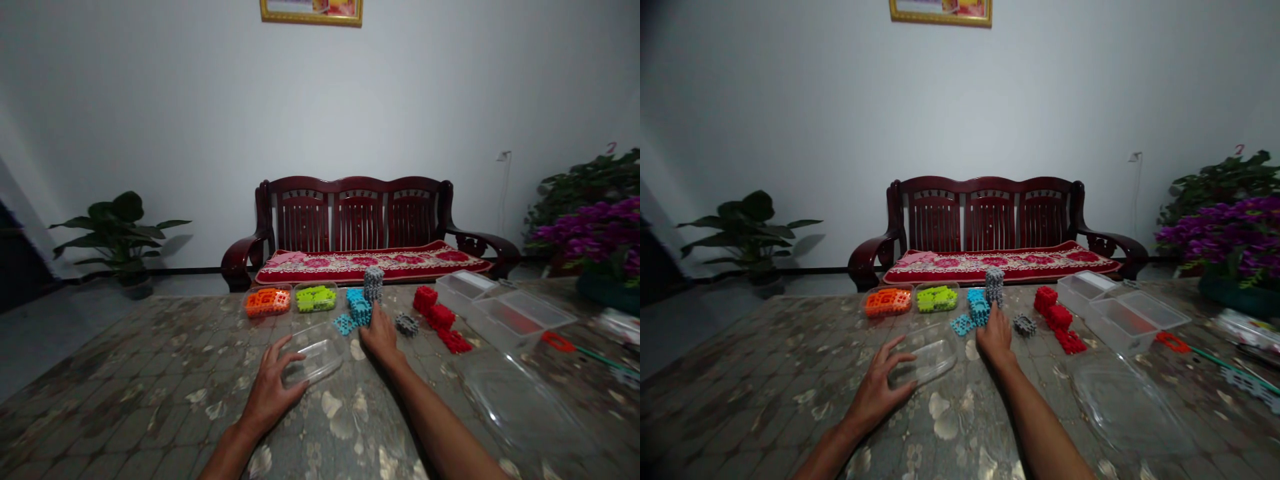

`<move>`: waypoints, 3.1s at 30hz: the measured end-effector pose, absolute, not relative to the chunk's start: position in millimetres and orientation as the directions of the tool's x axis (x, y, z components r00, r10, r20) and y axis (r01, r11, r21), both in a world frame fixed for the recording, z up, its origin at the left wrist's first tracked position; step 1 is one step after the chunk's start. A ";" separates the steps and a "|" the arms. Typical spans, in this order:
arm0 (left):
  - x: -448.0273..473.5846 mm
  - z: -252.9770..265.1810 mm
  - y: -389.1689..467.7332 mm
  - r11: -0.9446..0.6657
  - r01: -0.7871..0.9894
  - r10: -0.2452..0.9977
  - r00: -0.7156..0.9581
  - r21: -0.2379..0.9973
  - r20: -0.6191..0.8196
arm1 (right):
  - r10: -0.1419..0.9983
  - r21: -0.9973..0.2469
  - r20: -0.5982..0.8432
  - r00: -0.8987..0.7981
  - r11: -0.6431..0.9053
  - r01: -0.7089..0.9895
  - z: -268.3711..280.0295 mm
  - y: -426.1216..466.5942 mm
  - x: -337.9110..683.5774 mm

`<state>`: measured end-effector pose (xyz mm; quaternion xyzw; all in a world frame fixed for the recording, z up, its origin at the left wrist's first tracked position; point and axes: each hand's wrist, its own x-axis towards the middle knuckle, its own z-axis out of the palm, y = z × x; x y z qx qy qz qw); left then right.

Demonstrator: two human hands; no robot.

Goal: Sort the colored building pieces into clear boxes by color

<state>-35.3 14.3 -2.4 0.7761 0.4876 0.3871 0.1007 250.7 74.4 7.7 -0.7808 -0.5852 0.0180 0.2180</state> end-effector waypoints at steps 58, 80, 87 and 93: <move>-52.0 -4.9 19.7 -0.469 0.668 0.843 0.145 0.577 0.517 | 0.948 -0.240 0.306 -0.091 0.169 0.956 17.3 27.6 190.8; -52.8 -3.7 18.8 -0.454 0.688 0.848 0.141 0.566 0.510 | 0.908 -0.185 0.310 -0.281 0.348 0.919 -8.6 -30.9 233.9; -34.5 8.3 -2.0 -0.448 0.689 0.874 0.203 0.570 0.443 | 0.837 -0.330 0.537 -0.104 0.322 0.887 15.5 -31.7 261.0; -29.2 14.7 -5.8 -0.421 0.694 0.898 0.231 0.584 0.374 | 0.826 -0.324 0.541 0.160 0.029 0.946 42.0 0.3 272.3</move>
